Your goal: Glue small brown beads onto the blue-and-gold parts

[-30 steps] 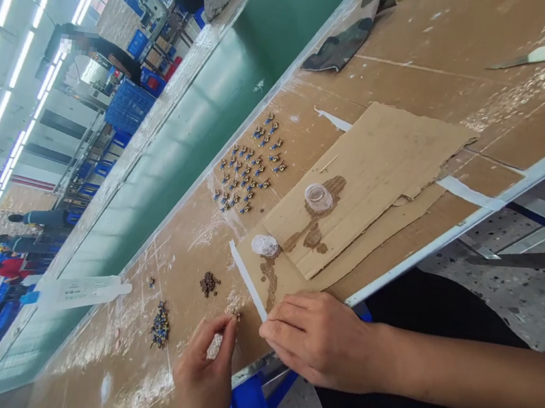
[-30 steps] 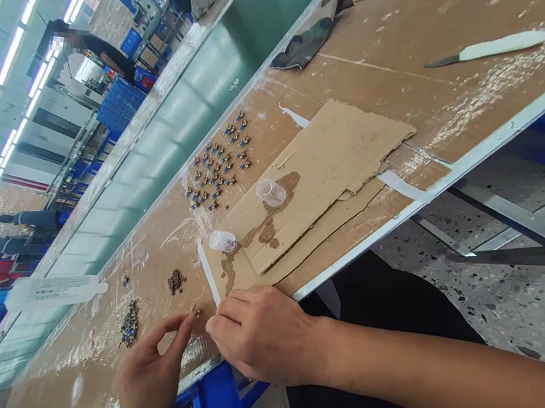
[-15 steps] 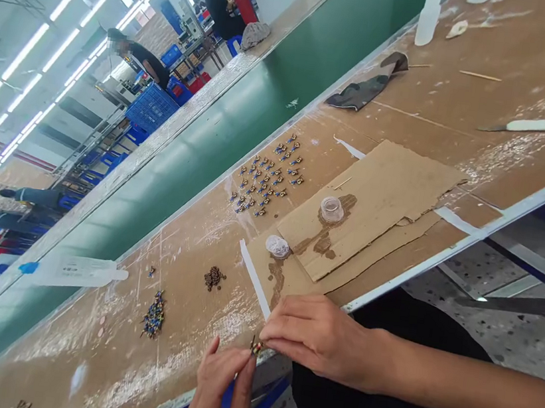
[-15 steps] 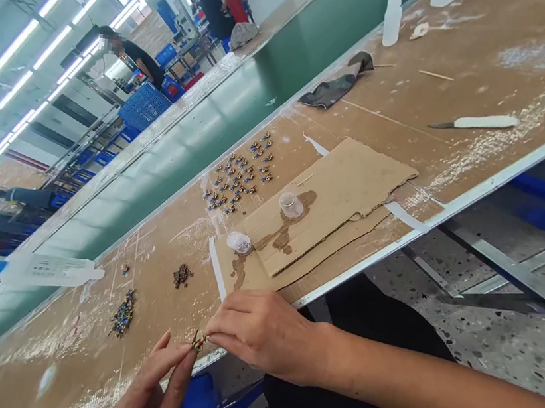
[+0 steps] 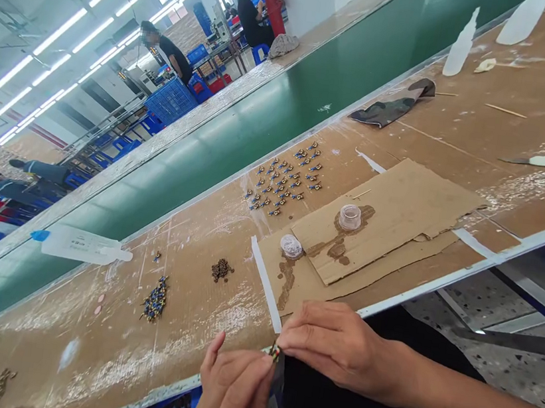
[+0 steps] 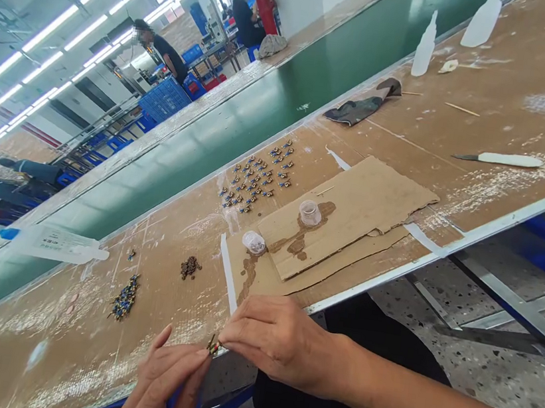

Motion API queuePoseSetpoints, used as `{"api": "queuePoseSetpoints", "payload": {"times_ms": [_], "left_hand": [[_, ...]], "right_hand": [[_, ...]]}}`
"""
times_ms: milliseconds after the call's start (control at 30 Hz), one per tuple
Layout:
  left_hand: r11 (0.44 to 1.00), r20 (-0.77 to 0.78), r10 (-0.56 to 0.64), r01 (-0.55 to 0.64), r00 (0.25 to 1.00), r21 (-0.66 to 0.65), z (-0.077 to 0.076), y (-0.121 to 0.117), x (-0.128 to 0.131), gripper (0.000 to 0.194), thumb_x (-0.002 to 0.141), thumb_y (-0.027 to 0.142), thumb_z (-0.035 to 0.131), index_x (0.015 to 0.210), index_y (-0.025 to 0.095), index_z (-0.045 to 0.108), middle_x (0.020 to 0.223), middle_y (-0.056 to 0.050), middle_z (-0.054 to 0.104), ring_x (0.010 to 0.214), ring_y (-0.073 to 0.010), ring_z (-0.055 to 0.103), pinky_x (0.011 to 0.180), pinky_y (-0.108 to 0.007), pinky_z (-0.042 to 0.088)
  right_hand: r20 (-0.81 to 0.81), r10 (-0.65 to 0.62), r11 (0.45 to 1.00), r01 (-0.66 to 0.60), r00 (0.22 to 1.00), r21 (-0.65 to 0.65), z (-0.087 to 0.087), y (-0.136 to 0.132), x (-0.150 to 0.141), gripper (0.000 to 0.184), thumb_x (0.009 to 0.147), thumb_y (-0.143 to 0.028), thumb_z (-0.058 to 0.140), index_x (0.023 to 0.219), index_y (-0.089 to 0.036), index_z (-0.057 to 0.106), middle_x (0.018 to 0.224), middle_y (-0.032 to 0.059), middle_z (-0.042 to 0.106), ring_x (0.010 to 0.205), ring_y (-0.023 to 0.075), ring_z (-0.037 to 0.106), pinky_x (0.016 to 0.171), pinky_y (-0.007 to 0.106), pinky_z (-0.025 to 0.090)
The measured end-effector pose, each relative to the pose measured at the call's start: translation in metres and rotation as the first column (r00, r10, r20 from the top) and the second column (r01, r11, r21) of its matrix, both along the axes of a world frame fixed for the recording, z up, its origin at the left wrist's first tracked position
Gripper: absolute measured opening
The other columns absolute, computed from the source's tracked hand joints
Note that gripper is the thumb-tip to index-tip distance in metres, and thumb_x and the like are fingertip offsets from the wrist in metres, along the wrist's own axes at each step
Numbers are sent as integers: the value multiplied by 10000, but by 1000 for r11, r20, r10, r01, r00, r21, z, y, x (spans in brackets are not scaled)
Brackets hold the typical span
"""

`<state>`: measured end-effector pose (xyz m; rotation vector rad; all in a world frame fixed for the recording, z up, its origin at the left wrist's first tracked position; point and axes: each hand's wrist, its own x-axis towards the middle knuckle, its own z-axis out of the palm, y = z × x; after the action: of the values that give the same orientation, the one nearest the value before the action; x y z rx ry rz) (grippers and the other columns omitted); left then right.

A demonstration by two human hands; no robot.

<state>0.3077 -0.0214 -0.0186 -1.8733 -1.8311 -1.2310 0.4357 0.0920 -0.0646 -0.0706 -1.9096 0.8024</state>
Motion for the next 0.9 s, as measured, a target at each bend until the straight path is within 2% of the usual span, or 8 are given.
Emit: {"api": "queuePoseSetpoints", "payload": {"times_ms": [133,400,500,600,667,767,800,900], "left_hand": [[999,-30,44,-45,999,-7,0,0,3,102,778,150,622,772,237,674,649,6,689,566,-125,623,867,-428,484],[992,37,116,-114,993,-47,-19,-5,-5,123,830,146,546,809,235,629,655,14,686,586,-113,634,976,-378,421],[998,32,52,-51,998,-20,-17,-8,-10,95,823,200,584,775,245,653,663,20,693,590,-116,635,960,-408,432],[995,103,88,-82,991,-65,-9,-4,-25,84,817,258,601,773,253,674,685,31,703,624,-124,652,905,-382,481],[982,127,159,-143,979,-127,-2,11,-41,88,802,298,617,793,246,687,727,16,717,675,-143,669,806,-327,523],[921,286,297,-194,911,-338,7,59,-70,128,744,314,674,798,201,700,752,-11,720,697,-161,668,649,-258,521],[883,395,334,-138,856,-448,10,81,-79,124,747,293,668,790,179,690,747,-14,708,718,-157,658,681,-261,517],[846,433,333,-63,838,-529,12,149,-107,99,773,226,651,779,128,660,731,-22,670,732,-148,635,726,-291,514]], "right_hand": [[-6,14,1000,-14,1000,-9,1,1,2,115,885,-121,523,919,-74,622,788,74,631,744,105,571,674,198,490],[-9,13,1000,-13,1000,17,7,1,2,111,879,-106,523,922,-69,618,790,77,629,741,103,570,684,195,494],[-2,5,1000,-5,1000,19,10,1,3,118,883,-108,522,952,-72,611,804,74,630,749,98,570,696,187,497],[40,-46,999,47,998,-14,12,2,7,180,892,-103,507,1055,-93,583,869,74,636,799,98,575,732,193,497],[46,-96,995,97,994,-33,12,4,10,221,896,-90,491,1106,-109,559,871,67,633,803,98,573,730,197,494],[32,-133,991,133,991,-15,8,9,12,242,886,-54,481,1111,-113,549,834,57,623,778,98,567,711,197,487],[32,-138,990,138,990,-4,5,11,12,244,884,-49,478,1109,-114,548,837,59,622,778,100,567,712,200,486],[40,-181,983,180,983,28,-5,15,10,247,889,-62,462,1113,-127,542,826,54,616,746,102,561,682,201,476]]}}
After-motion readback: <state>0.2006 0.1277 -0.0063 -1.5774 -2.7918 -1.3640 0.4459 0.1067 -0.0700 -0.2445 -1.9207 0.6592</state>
